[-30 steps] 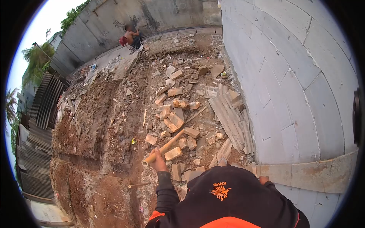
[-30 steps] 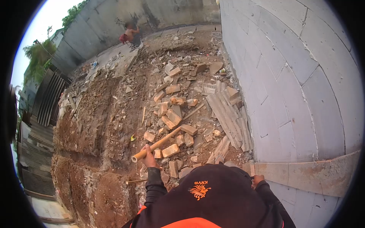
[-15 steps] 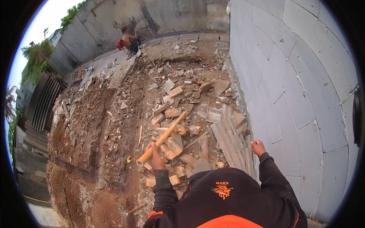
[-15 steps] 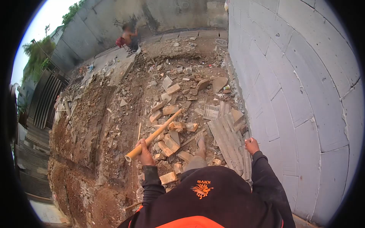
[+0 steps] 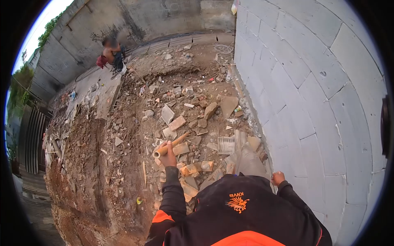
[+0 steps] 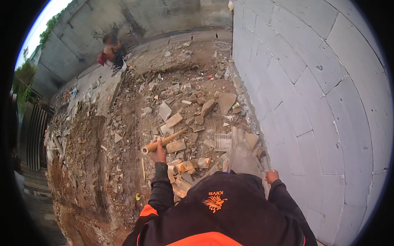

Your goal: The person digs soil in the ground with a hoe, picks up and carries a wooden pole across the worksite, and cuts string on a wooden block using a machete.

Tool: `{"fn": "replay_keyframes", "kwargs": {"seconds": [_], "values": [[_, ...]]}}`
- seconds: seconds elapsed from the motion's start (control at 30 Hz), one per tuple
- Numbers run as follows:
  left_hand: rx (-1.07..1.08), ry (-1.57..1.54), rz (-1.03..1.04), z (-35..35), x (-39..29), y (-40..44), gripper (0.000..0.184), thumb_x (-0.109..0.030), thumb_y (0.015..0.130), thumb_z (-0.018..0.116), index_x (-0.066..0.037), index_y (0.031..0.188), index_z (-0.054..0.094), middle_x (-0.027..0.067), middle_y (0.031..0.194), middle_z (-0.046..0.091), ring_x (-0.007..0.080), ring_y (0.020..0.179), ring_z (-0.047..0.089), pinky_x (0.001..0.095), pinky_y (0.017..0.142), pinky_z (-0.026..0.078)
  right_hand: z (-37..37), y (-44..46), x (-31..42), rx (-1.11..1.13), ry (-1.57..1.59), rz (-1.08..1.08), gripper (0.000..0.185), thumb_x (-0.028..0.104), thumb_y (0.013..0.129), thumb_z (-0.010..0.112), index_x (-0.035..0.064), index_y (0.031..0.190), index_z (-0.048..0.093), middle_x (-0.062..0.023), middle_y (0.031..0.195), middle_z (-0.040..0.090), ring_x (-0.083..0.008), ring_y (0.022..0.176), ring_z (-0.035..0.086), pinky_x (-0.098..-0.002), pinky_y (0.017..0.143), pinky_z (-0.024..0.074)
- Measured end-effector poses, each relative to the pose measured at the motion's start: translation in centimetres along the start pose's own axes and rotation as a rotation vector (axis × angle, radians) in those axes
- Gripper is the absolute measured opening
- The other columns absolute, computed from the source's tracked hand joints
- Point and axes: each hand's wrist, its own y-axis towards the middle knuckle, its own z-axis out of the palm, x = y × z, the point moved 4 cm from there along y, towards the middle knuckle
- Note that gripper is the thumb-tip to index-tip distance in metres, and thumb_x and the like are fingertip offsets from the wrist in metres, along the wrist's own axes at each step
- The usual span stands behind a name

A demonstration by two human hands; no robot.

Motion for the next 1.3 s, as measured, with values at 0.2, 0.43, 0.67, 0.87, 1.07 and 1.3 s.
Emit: {"fn": "replay_keyframes", "kwargs": {"seconds": [0.2,0.43,0.67,0.87,1.07,1.3], "values": [[-0.122,-0.084,0.036,3.3,-1.5,7.4,0.026,-0.020,0.088,0.073,0.002,0.096,0.063,0.0084,0.087,0.065,0.0156,0.080,0.062,0.0313,0.078,0.051,5.2,7.9,3.7,0.053,-0.059,0.064,0.021,0.022,0.093,0.056,0.0012,0.097,0.060,-0.0105,0.077,0.065,-0.0220,0.065,0.066,-0.0403,0.052,0.0503],[-0.298,-0.222,0.134,5.9,-0.6,16.9,0.021,-0.016,0.092,0.067,0.004,0.095,0.062,0.0120,0.088,0.067,0.0172,0.084,0.064,0.0308,0.082,0.054,11.3,18.7,19.3,0.121,-0.416,-0.205,0.016,0.016,0.089,0.065,0.0013,0.094,0.062,-0.0096,0.073,0.064,-0.0212,0.063,0.064,-0.0365,0.052,0.0487],[-0.423,-0.139,0.177,19.7,-2.6,28.7,0.016,-0.012,0.091,0.065,0.003,0.093,0.062,0.0110,0.090,0.066,0.0172,0.083,0.065,0.0302,0.081,0.054,11.9,40.3,33.5,0.337,-1.329,-1.132,0.020,0.021,0.086,0.063,0.0014,0.090,0.064,-0.0113,0.079,0.067,-0.0238,0.066,0.065,-0.0393,0.057,0.0500],[-0.439,0.032,-0.006,32.6,-0.7,40.4,0.015,-0.012,0.087,0.069,0.001,0.091,0.062,0.0056,0.084,0.063,0.0127,0.075,0.060,0.0280,0.069,0.049,10.2,54.9,55.1,0.240,-0.295,-0.193,0.020,0.020,0.088,0.060,0.0019,0.097,0.060,-0.0097,0.079,0.063,-0.0221,0.065,0.065,-0.0368,0.050,0.0477],[-0.406,0.213,-0.114,38.8,4.2,43.7,0.020,-0.018,0.086,0.072,0.000,0.088,0.063,0.0042,0.081,0.062,0.0137,0.073,0.059,0.0312,0.068,0.048,10.9,56.8,77.9,0.208,-0.091,-0.412,0.022,0.023,0.095,0.056,0.0030,0.105,0.057,-0.0056,0.080,0.060,-0.0146,0.061,0.060,-0.0288,0.048,0.0453],[-0.202,0.399,-0.135,46.8,7.5,46.5,0.024,-0.021,0.085,0.072,0.001,0.080,0.063,0.0061,0.071,0.061,0.0122,0.067,0.057,0.0341,0.063,0.045,12.3,56.9,80.8,0.223,-0.052,-0.379,0.022,0.025,0.094,0.058,0.0035,0.100,0.058,-0.0062,0.077,0.062,-0.0163,0.062,0.063,-0.0302,0.050,0.0466]]}}
